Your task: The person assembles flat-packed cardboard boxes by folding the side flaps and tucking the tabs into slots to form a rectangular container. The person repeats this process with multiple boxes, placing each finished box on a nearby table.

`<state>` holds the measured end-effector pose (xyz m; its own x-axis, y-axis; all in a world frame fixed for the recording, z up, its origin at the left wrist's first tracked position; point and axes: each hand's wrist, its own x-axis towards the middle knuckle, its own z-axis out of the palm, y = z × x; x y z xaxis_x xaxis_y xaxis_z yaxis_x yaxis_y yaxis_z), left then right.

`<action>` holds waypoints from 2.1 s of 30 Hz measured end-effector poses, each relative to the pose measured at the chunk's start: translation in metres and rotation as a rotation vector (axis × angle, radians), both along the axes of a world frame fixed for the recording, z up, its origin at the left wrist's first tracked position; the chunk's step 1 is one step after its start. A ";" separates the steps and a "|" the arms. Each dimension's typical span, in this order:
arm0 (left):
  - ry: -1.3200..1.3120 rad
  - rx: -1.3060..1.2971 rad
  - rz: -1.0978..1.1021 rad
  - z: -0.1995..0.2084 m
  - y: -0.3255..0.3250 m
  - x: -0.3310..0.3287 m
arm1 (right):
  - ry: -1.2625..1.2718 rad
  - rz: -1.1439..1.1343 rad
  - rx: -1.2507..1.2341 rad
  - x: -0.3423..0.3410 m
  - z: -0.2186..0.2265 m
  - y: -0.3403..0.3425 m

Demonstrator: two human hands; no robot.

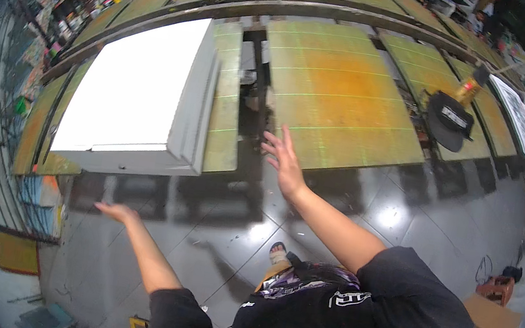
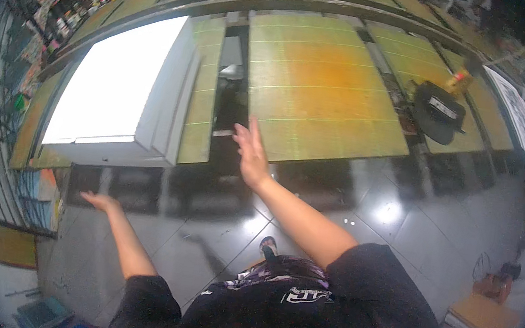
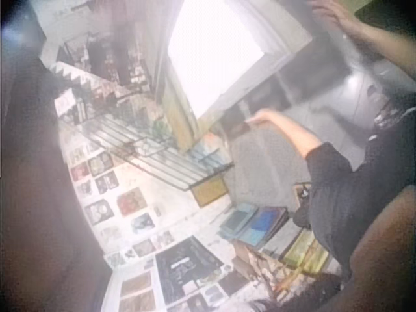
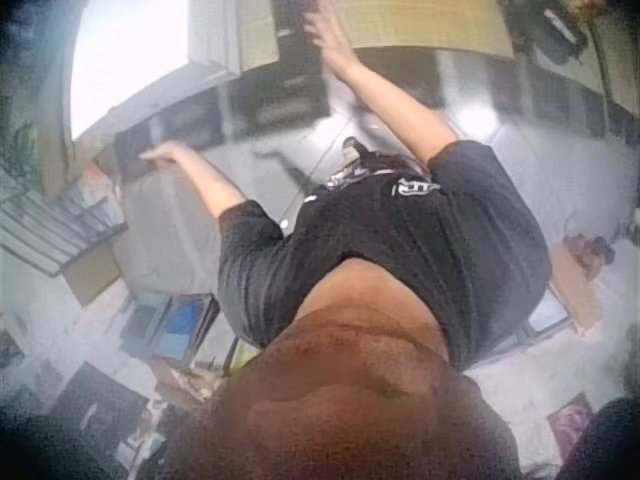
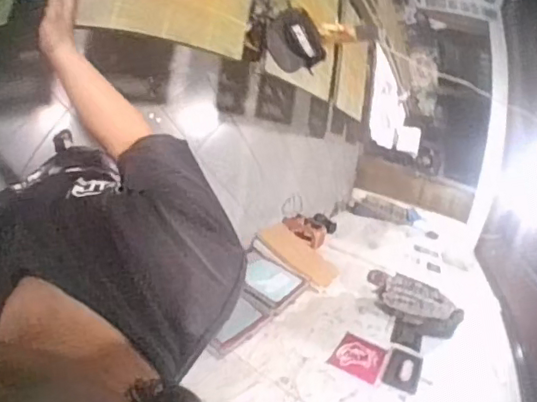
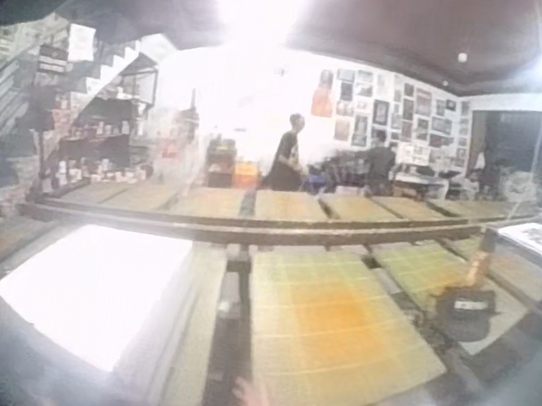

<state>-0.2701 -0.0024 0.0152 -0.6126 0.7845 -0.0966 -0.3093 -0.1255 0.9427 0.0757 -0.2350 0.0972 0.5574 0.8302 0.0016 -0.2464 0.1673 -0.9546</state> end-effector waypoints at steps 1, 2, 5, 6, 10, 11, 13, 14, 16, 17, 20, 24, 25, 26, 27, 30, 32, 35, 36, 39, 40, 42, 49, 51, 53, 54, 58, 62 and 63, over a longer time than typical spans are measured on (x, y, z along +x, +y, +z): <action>-0.064 -0.078 -0.060 -0.035 -0.018 0.009 | 0.024 -0.071 -0.006 0.013 -0.004 -0.026; -0.035 -0.165 -0.049 -0.082 -0.028 0.010 | -0.011 -0.094 -0.022 0.025 -0.009 -0.053; -0.134 -0.494 -0.377 -0.133 -0.097 0.079 | -0.087 -0.254 -0.109 0.062 -0.027 -0.142; -0.128 -0.555 -0.520 -0.150 -0.118 0.103 | -0.086 -0.316 -0.156 0.069 -0.030 -0.173; 0.161 -0.726 -1.190 -0.155 -0.242 0.231 | -0.026 -0.607 -0.262 0.090 -0.042 -0.323; 0.202 -0.785 -1.381 -0.163 -0.268 0.254 | -0.001 -0.689 -0.288 0.090 -0.046 -0.364; 0.282 -0.803 -1.572 -0.191 -0.316 0.296 | 0.085 -0.852 -0.311 0.082 -0.060 -0.448; 0.327 -0.817 -1.677 -0.201 -0.346 0.320 | 0.122 -0.945 -0.328 0.076 -0.069 -0.491; 0.449 -0.876 -1.875 -0.193 -0.414 0.363 | 0.192 -1.151 -0.383 0.055 -0.078 -0.580; 0.525 -0.902 -1.946 -0.193 -0.440 0.380 | 0.241 -1.248 -0.421 0.042 -0.083 -0.619; 0.762 -0.863 -2.049 -0.205 -0.526 0.427 | 0.371 -1.514 -0.513 0.005 -0.095 -0.728; 1.095 -0.790 -2.177 -0.234 -0.625 0.490 | 0.498 -1.760 -0.534 -0.018 -0.126 -0.843; 1.172 -0.773 -2.173 -0.234 -0.653 0.507 | 0.520 -1.801 -0.545 -0.016 -0.139 -0.870; 1.241 -0.756 -2.186 -0.247 -0.669 0.524 | 0.537 -1.797 -0.577 -0.013 -0.154 -0.894; 1.309 -0.738 -2.195 -0.259 -0.681 0.541 | 0.554 -1.790 -0.609 -0.008 -0.170 -0.916; 1.647 -0.626 -2.287 -0.286 -0.747 0.608 | 0.428 -1.713 -1.024 -0.005 -0.272 -1.005; 1.654 -0.339 -2.294 -0.327 -0.755 0.647 | 0.534 -1.497 -1.177 0.012 -0.259 -1.029; 1.956 -0.322 -2.393 -0.323 -0.878 0.732 | 0.781 -0.902 -1.604 -0.053 -0.330 -1.087; 1.980 -0.321 -2.414 -0.304 -0.921 0.753 | 0.892 -0.789 -1.569 -0.062 -0.333 -1.097; 1.787 0.212 -2.516 -0.324 -1.018 0.829 | 1.379 -1.026 -1.146 -0.054 -0.324 -1.128; 1.710 0.159 -2.550 -0.318 -1.073 0.858 | 1.432 -1.197 -1.078 -0.037 -0.311 -1.149; 1.506 0.754 -2.700 -0.290 -1.154 0.903 | 1.441 -1.535 -1.014 0.026 -0.276 -1.195; 1.466 0.197 -2.895 -0.249 -1.472 1.027 | 1.084 -1.792 -1.264 0.131 -0.334 -1.419; 1.376 0.127 -2.959 -0.253 -1.552 1.050 | 0.887 -1.734 -1.598 0.166 -0.343 -1.503; 1.417 0.110 -2.913 -0.253 -1.586 1.075 | 0.866 -1.794 -1.371 0.226 -0.318 -1.602; 1.420 0.144 -2.894 -0.234 -1.626 1.078 | 0.836 -1.791 -1.384 0.250 -0.297 -1.652; 1.351 0.263 -2.908 -0.214 -1.742 1.121 | 0.486 -1.930 -1.490 0.360 -0.181 -1.825; 1.176 0.330 -3.098 -0.204 -1.853 1.152 | 0.338 -1.868 -1.914 0.408 -0.114 -1.977; 1.100 0.370 -3.175 -0.199 -1.883 1.160 | 0.296 -1.865 -1.991 0.408 -0.103 -2.008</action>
<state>0.8899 -1.8857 -0.1839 0.4882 -0.7221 -0.4901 0.0483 -0.5384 0.8413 0.4834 -2.2429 -0.0061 0.1448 -0.9772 0.1552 -0.9480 -0.1819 -0.2612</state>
